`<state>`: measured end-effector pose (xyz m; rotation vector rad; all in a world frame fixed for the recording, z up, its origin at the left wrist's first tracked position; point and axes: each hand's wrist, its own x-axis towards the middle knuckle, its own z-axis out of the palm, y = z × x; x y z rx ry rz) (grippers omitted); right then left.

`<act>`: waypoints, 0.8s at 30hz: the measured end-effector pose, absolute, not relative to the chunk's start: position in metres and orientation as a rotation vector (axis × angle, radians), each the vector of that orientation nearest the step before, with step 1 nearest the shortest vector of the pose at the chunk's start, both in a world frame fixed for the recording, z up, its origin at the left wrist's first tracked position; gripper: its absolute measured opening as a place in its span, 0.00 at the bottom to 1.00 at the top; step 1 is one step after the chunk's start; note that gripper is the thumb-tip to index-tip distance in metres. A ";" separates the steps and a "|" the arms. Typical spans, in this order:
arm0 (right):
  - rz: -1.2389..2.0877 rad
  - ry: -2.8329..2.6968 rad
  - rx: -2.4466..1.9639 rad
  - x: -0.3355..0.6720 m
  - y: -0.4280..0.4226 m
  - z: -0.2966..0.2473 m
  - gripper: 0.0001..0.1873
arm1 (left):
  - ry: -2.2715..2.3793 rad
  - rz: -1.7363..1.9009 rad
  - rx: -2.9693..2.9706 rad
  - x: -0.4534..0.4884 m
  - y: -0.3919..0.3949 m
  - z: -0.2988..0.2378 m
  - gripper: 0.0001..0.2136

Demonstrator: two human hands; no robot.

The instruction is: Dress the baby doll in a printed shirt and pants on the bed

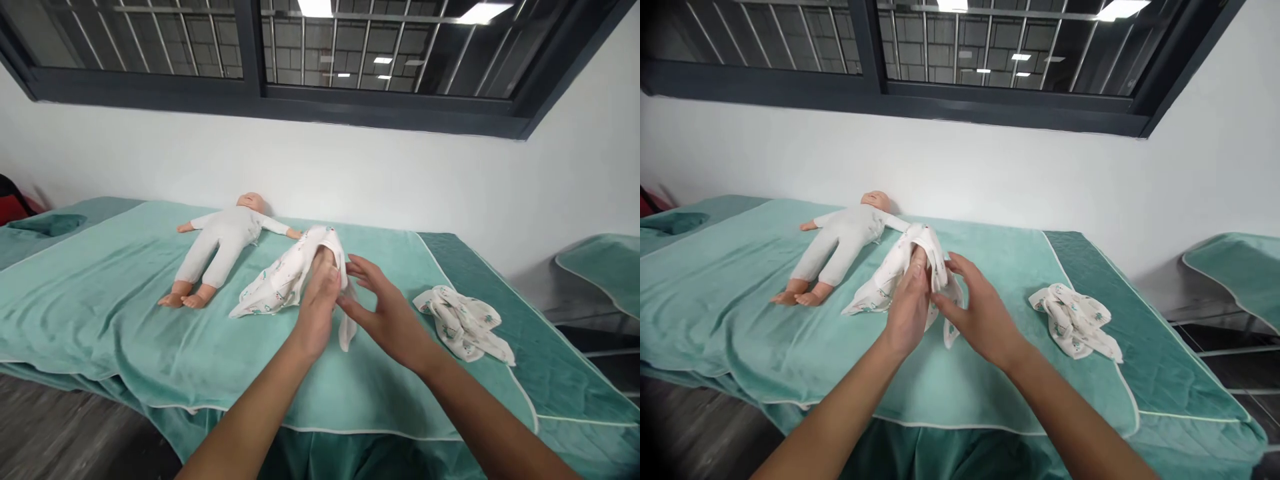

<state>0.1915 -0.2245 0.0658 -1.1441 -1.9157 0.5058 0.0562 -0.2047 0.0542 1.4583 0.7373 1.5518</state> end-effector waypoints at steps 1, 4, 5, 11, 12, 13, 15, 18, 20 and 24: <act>0.483 -1.896 -1.114 0.183 -0.218 0.070 0.29 | 0.703 1.499 1.468 0.054 -0.207 0.056 0.24; 0.355 -1.838 -1.186 0.170 -0.195 0.079 0.22 | 0.701 1.374 1.539 0.041 -0.209 0.058 0.18; 0.338 -1.824 -1.215 0.170 -0.188 0.083 0.21 | 0.748 1.372 1.605 0.035 -0.208 0.058 0.17; 0.350 -1.800 -1.217 0.175 -0.184 0.111 0.14 | 1.369 1.840 2.029 0.005 -0.191 0.046 0.18; 0.340 -1.817 -1.205 0.175 -0.188 0.116 0.14 | 1.468 1.868 2.071 0.002 -0.187 0.045 0.18; 0.335 -1.839 -1.191 0.174 -0.193 0.121 0.14 | 1.549 1.861 2.123 0.000 -0.183 0.045 0.19; 0.314 -1.896 -1.175 0.174 -0.200 0.128 0.15 | 1.624 1.759 2.255 -0.004 -0.174 0.047 0.17; 0.143 -1.963 -1.218 0.182 -0.203 0.133 0.18 | 1.599 1.618 2.312 -0.011 -0.164 0.053 0.12; -0.027 -1.967 -1.282 0.194 -0.201 0.133 0.20 | 1.575 1.626 2.257 -0.019 -0.161 0.060 0.13; -0.208 -1.911 -1.412 0.225 -0.195 0.128 0.22 | 1.537 1.660 2.182 -0.037 -0.163 0.074 0.17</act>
